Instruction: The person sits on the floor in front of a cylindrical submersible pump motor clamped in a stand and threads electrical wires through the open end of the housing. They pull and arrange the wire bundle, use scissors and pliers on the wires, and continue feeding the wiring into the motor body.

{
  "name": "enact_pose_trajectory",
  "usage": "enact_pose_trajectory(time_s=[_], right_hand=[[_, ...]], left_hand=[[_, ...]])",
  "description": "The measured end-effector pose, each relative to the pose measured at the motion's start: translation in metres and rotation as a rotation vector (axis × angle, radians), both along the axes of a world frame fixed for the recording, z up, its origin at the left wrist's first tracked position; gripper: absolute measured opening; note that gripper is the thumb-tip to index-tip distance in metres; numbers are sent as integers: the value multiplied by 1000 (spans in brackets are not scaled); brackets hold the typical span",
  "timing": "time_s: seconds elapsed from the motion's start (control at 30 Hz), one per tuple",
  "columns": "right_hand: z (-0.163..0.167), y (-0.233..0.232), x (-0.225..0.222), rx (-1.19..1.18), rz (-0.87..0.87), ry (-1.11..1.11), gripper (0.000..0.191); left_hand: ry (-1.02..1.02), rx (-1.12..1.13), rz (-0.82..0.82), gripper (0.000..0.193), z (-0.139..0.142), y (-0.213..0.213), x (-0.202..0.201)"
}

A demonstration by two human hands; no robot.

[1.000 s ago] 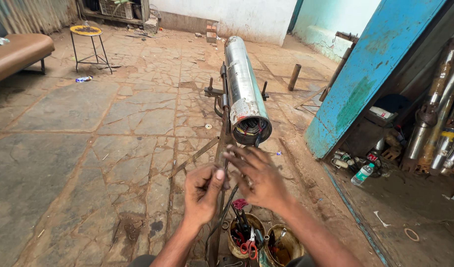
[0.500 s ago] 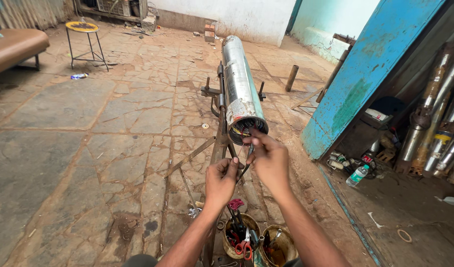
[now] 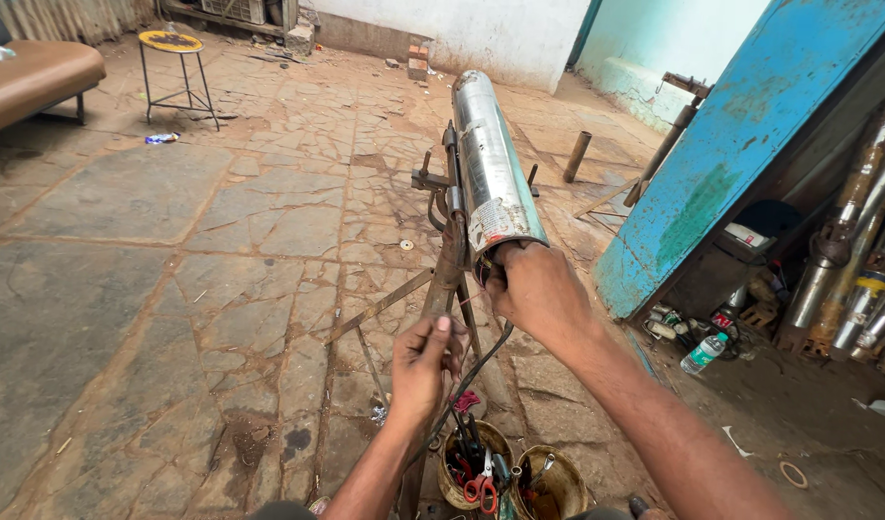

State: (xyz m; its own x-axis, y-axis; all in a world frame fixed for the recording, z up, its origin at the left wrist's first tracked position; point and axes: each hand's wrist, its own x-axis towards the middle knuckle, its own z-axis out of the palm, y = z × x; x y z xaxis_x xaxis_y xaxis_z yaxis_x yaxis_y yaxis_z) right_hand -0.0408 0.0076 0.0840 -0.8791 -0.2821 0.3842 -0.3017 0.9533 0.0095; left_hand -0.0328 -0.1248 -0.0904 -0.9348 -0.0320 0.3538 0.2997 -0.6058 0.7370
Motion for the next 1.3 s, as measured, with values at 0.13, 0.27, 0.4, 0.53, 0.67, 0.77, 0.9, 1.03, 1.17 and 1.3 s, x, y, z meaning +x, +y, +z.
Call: enact_pose_trajectory(time_s=[0.13,0.27,0.4,0.53,0.67,0.77,0.9,1.03,1.17,1.3], right_hand=[[2,6,-3,51,48,-36,20],[-4,14,-8,139,62,-4,24],[-12,20,-13,149,164,160,26],[-18,26,-16,173,176,215,26],[-21,27,-19,193,164,205,24],[-22,27,-19,207,162,219,23],[-23,28,-17,214,190,222,26],[-23,30,-15,224,192,175,22],[-19,24,-11,240,185,163,20],[-14,28,3,48,371,257,18]], left_hand=[[303,43,61,31,0,-6,-8],[748,-187,137,48,-4,-11,-13],[896,-301,192,48,-13,-2,-9],[933,-461,259,43,-20,-2,13],[893,-482,257,39,-21,-11,47],[797,-473,264,40,-19,-6,56],[786,-366,343,42,-35,5,62],[695,-336,346,43,-67,15,69],[545,-242,429,41,-89,31,66],[573,-7,379,39,-88,10,49]])
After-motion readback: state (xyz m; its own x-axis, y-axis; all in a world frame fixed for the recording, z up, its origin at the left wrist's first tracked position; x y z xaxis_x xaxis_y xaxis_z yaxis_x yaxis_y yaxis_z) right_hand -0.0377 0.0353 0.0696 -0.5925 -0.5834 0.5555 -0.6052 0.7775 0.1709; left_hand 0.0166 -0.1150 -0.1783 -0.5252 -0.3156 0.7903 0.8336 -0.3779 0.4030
